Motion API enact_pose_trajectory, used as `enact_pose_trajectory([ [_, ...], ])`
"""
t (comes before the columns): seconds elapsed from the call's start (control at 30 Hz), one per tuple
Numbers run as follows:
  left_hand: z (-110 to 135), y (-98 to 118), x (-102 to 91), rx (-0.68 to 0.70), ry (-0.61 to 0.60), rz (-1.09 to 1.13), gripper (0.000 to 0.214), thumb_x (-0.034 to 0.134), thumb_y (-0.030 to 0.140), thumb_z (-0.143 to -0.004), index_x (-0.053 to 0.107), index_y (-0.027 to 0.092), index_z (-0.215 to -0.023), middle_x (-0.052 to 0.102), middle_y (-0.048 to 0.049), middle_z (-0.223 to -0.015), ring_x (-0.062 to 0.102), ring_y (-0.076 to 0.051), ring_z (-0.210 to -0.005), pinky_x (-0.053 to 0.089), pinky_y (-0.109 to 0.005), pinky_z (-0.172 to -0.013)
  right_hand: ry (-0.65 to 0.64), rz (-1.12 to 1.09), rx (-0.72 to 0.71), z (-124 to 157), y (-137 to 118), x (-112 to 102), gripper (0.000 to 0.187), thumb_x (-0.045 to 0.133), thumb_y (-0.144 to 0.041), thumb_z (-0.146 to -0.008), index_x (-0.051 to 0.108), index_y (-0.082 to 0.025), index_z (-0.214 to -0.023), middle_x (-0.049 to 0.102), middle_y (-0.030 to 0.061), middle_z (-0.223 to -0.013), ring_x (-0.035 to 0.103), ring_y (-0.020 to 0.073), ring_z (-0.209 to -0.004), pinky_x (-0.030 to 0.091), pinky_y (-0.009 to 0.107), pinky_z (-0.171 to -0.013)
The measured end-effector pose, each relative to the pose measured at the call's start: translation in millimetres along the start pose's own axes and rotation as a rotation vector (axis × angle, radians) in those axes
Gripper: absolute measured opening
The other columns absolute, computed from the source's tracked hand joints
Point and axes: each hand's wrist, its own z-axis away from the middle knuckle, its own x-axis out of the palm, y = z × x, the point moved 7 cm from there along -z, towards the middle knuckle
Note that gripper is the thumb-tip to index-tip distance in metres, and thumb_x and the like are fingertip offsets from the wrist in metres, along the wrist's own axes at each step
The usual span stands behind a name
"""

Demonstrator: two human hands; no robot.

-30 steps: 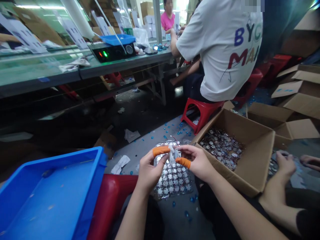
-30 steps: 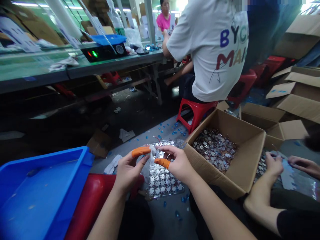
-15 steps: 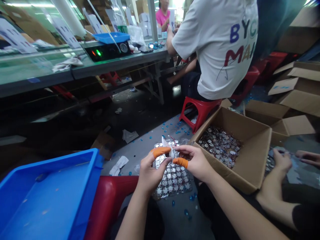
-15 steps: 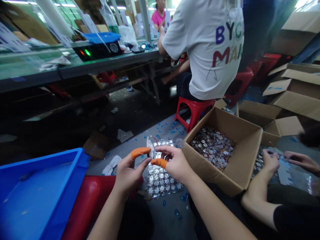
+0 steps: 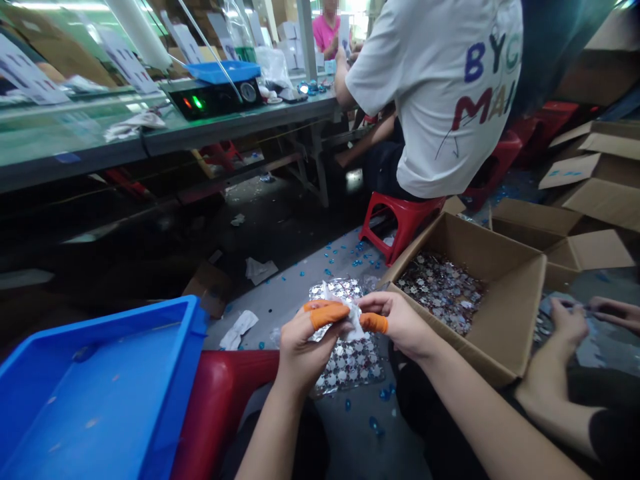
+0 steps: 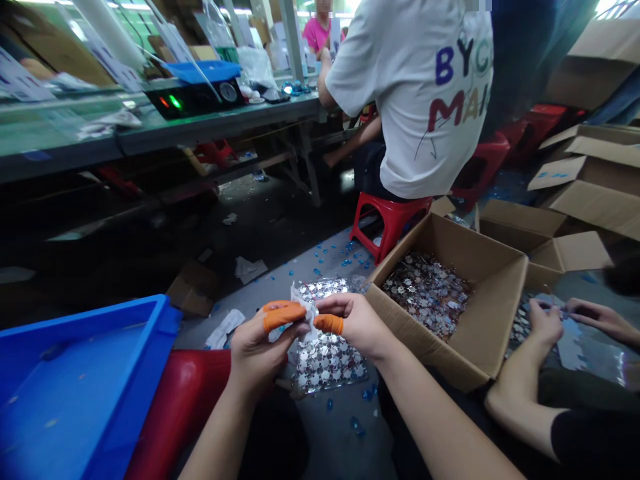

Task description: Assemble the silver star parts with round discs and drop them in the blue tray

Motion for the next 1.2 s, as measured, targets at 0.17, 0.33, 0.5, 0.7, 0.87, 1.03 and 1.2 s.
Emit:
enact_pose_trajectory([
  [0.17, 0.2, 1.1, 0.6, 0.012, -0.006, -0.084, 0.030, 0.078, 0.007, -0.079, 0.074, 0.025, -0.103, 0.075, -0.0026, -0.097, 0.070, -0.019, -0.092, 0.055, -0.034, -0.088, 0.016, 0.014, 0.002, -3.0, 2.6, -3.3, 0.048, 0.098, -0.037, -0.048, 0.079, -0.017, -0.088, 0.078, 0.0068, -0.082, 0.071, 0.0187, -0.072, 0.055, 0.028, -0.068],
  [0.33, -0.4, 9.1, 1.1, 0.088, -0.065, -0.137, 0.031, 0.079, 0.009, -0.079, 0.073, 0.024, -0.106, 0.075, -0.0040, -0.096, 0.069, -0.020, -0.094, 0.055, -0.034, -0.087, -0.003, 0.006, 0.028, -1.7, 6.3, -3.5, 0.048, 0.098, -0.037, -0.049, 0.079, -0.016, -0.087, 0.077, 0.0059, -0.078, 0.070, 0.0168, -0.070, 0.054, 0.027, -0.069],
  [0.5, 3.3, 4.5, -0.8, -0.004, -0.094, -0.121, 0.026, 0.082, 0.015, -0.078, 0.073, 0.023, -0.102, 0.075, -0.0037, -0.095, 0.070, -0.019, -0.091, 0.055, -0.032, -0.087, -0.022, -0.004, 0.080, 2.4, 11.0, -2.5, 0.047, 0.099, -0.035, -0.047, 0.078, -0.015, -0.085, 0.076, 0.0051, -0.074, 0.068, 0.0148, -0.064, 0.053, 0.026, -0.066],
  [0.7, 7.5, -0.8, 2.4, -0.080, -0.074, -0.088, 0.032, 0.083, 0.016, -0.076, 0.073, 0.022, -0.106, 0.074, -0.0034, -0.099, 0.070, -0.018, -0.092, 0.055, -0.031, -0.089, 0.005, -0.035, 0.058, 0.0, 15.0, -7.9, 0.053, 0.099, -0.038, -0.046, 0.077, -0.013, -0.087, 0.076, 0.0055, -0.072, 0.069, 0.0149, -0.063, 0.053, 0.025, -0.063],
  [0.87, 5.2, 4.9, 6.6, -0.011, -0.052, -0.122, 0.033, 0.081, 0.013, -0.077, 0.071, 0.021, -0.107, 0.074, -0.0039, -0.101, 0.070, -0.018, -0.094, 0.055, -0.030, -0.089, 0.015, -0.062, 0.052, -0.6, 17.1, -10.0, 0.053, 0.100, -0.037, -0.046, 0.076, -0.013, -0.087, 0.075, 0.0051, -0.072, 0.068, 0.0134, -0.063, 0.052, 0.024, -0.063],
  [1.03, 3.4, 13.2, 9.1, 0.081, -0.044, -0.182, 0.035, 0.079, 0.009, -0.077, 0.070, 0.021, -0.108, 0.073, -0.0039, -0.100, 0.069, -0.018, -0.095, 0.055, -0.031, -0.090, 0.028, -0.089, 0.054, -1.6, 16.6, -11.0, 0.050, 0.099, -0.037, -0.046, 0.076, -0.013, -0.084, 0.075, 0.0047, -0.070, 0.067, 0.0132, -0.062, 0.052, 0.024, -0.063],
  [1.2, 5.2, 14.1, 6.2, 0.104, -0.015, -0.200, 0.037, 0.081, 0.008, -0.076, 0.070, 0.021, -0.109, 0.073, -0.0041, -0.100, 0.069, -0.019, -0.094, 0.055, -0.031, -0.089, -0.022, -0.060, 0.055, -0.8, 6.5, -6.5, 0.050, 0.099, -0.035, -0.045, 0.078, -0.013, -0.085, 0.076, 0.0052, -0.071, 0.069, 0.0137, -0.063, 0.053, 0.024, -0.065],
])
